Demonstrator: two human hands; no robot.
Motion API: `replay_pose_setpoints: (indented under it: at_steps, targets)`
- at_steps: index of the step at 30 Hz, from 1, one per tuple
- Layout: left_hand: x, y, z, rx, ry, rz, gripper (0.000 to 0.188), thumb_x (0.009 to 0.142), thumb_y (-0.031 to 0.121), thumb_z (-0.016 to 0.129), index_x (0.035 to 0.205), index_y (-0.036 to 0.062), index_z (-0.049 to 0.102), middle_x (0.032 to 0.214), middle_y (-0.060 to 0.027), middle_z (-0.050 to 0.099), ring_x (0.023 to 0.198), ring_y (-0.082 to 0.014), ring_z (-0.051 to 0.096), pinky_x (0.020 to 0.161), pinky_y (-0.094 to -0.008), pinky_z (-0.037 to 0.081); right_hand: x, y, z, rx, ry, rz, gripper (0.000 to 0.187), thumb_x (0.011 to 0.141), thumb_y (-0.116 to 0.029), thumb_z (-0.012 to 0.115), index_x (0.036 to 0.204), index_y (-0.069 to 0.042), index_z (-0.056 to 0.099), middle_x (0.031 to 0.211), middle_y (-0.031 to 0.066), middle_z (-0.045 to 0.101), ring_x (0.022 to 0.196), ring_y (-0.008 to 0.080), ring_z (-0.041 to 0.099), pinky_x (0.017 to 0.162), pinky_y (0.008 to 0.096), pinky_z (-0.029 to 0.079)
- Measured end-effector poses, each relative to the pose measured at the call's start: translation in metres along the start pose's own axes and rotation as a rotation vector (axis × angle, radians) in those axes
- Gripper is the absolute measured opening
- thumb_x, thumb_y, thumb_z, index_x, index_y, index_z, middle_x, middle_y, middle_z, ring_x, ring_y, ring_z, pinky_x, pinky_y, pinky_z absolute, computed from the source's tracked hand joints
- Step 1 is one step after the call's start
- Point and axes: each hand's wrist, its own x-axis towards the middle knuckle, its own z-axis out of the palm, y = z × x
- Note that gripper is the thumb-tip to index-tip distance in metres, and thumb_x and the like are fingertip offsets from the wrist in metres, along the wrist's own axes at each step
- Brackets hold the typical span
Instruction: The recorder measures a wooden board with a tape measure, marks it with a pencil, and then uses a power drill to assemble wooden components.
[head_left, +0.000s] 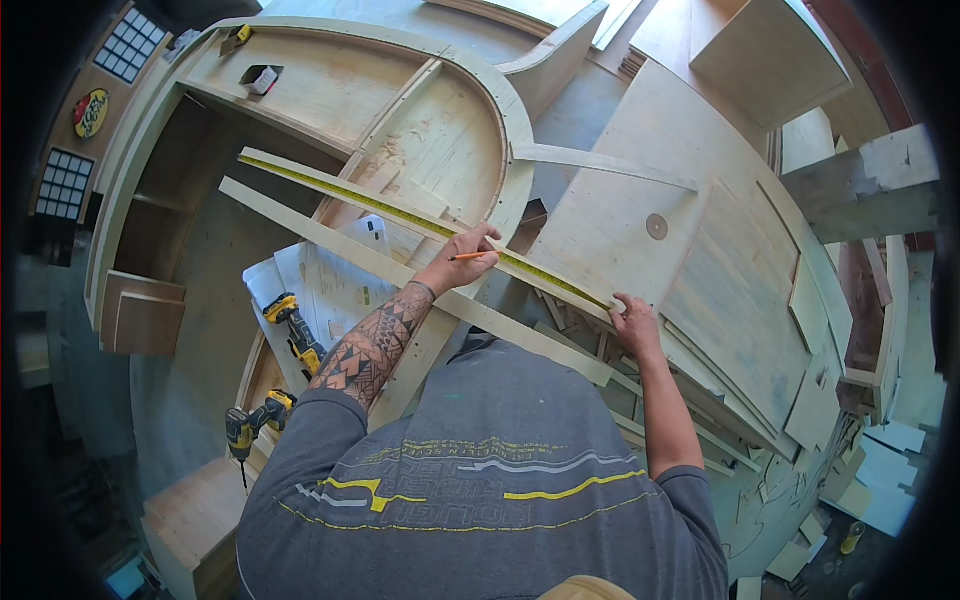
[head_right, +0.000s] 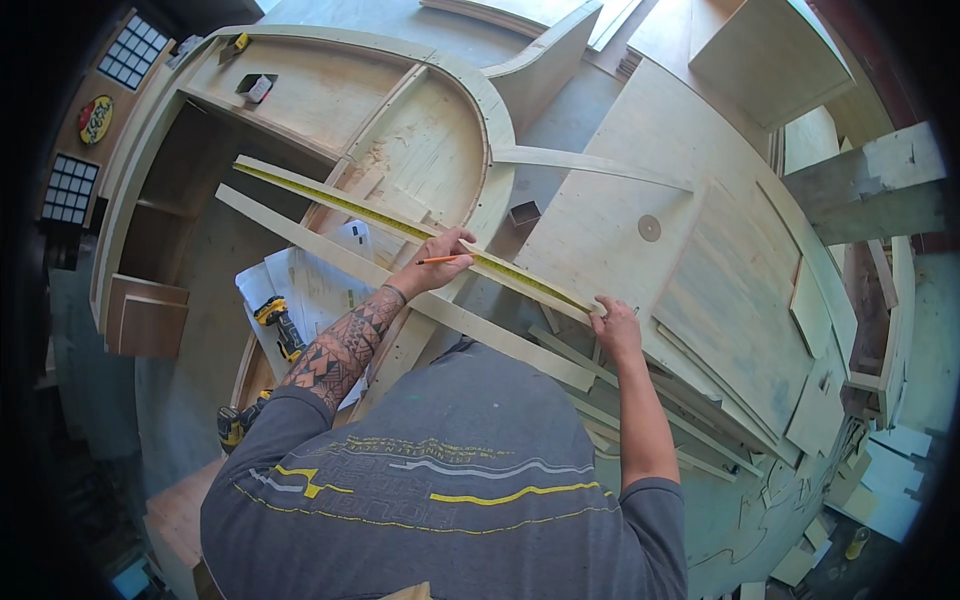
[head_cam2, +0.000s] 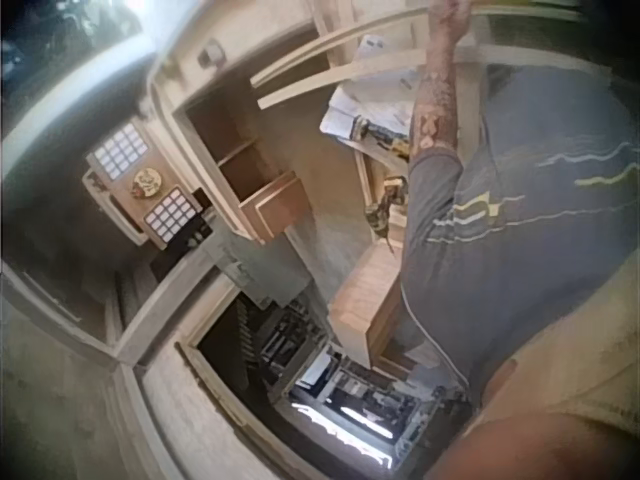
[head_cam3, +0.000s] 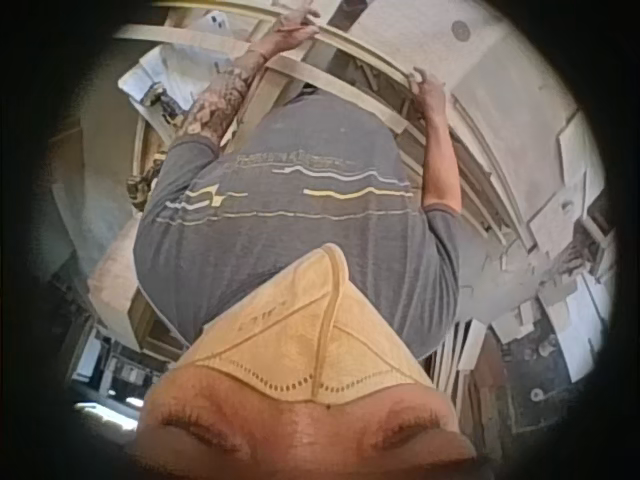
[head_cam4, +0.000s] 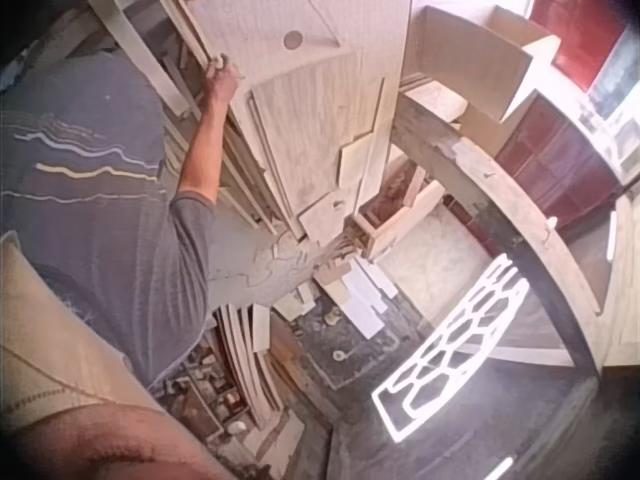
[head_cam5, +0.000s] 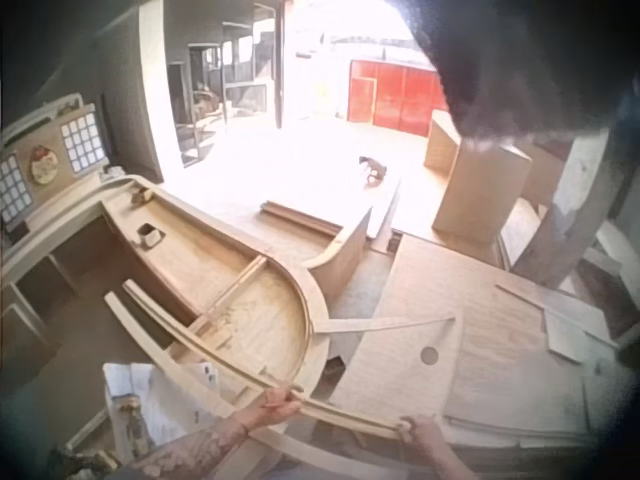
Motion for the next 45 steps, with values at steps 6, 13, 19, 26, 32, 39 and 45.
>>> replay_pose_setpoints:
  at_steps: [6, 13, 19, 26, 32, 39, 45]
  targets:
    - [0.013, -0.007, 0.024, -0.014, -0.167, 0.026, 0.019, 0.092, 0.016, 0.074, 0.102, 0.0017, 0.068, 0.088, -0.0090, 0.076, 0.083, -0.0165, 0.073, 0.078, -0.0325, 0.060, -0.004, -0.010, -0.001, -0.078, 0.012, 0.027, 0.036, 0.094, -0.030, 0.078, 0.127, -0.015, 0.077, 0.106, 0.0181, 0.073, 0.108, 0.0385, 0.071, 0.097, 0.0490, 0.057]
    - [0.018, -0.008, 0.030, 0.033, -0.237, 0.007, 0.018, 0.091, 0.015, 0.072, 0.100, 0.0006, 0.071, 0.084, -0.0090, 0.074, 0.078, -0.0161, 0.071, 0.075, -0.0321, 0.059, -0.004, -0.015, -0.001, -0.093, 0.040, 0.050, 0.032, 0.093, -0.031, 0.078, 0.121, -0.016, 0.080, 0.104, 0.0183, 0.073, 0.105, 0.0384, 0.072, 0.096, 0.0492, 0.058]
    - [0.017, -0.006, 0.030, 0.042, -0.249, 0.035, 0.017, 0.091, 0.016, 0.071, 0.101, 0.0013, 0.071, 0.085, -0.0096, 0.074, 0.079, -0.0179, 0.072, 0.076, -0.0330, 0.059, -0.004, -0.014, 0.000, -0.096, 0.039, 0.058, 0.031, 0.093, -0.031, 0.079, 0.121, -0.017, 0.080, 0.104, 0.0178, 0.073, 0.106, 0.0379, 0.072, 0.096, 0.0487, 0.058]
    - [0.016, -0.003, 0.030, 0.056, -0.242, 0.064, 0.016, 0.092, 0.015, 0.071, 0.101, 0.0015, 0.070, 0.087, -0.0104, 0.075, 0.080, -0.0193, 0.072, 0.077, -0.0334, 0.059, -0.002, -0.013, 0.001, -0.092, 0.016, 0.073, 0.034, 0.093, -0.031, 0.078, 0.124, -0.016, 0.079, 0.107, 0.0185, 0.073, 0.107, 0.0385, 0.071, 0.096, 0.0491, 0.058]
    - [0.019, -0.005, 0.030, 0.078, -0.289, 0.052, 0.016, 0.092, 0.015, 0.071, 0.100, 0.0014, 0.071, 0.085, -0.0102, 0.074, 0.078, -0.0183, 0.072, 0.075, -0.0325, 0.058, -0.002, -0.013, -0.001, -0.092, -0.003, 0.088, 0.032, 0.094, -0.032, 0.077, 0.123, -0.018, 0.079, 0.110, 0.0183, 0.073, 0.110, 0.0380, 0.071, 0.098, 0.0495, 0.057]
    - [0.021, -0.010, 0.032, 0.063, -0.234, 0.065, 0.015, 0.092, 0.015, 0.073, 0.099, 0.0016, 0.072, 0.083, -0.0088, 0.074, 0.076, -0.0164, 0.070, 0.074, -0.0319, 0.058, -0.002, -0.015, -0.002, -0.093, -0.013, 0.099, 0.032, 0.094, -0.032, 0.077, 0.123, -0.018, 0.079, 0.109, 0.0179, 0.073, 0.111, 0.0376, 0.071, 0.099, 0.0492, 0.057]
    - [0.022, -0.009, 0.033, 0.042, -0.222, 0.067, 0.015, 0.091, 0.015, 0.073, 0.097, 0.0021, 0.072, 0.082, -0.0083, 0.074, 0.076, -0.0161, 0.070, 0.073, -0.0315, 0.057, -0.001, -0.015, -0.003, -0.080, -0.014, 0.096, 0.032, 0.094, -0.032, 0.077, 0.122, -0.017, 0.079, 0.108, 0.0181, 0.073, 0.110, 0.0380, 0.071, 0.099, 0.0490, 0.057]
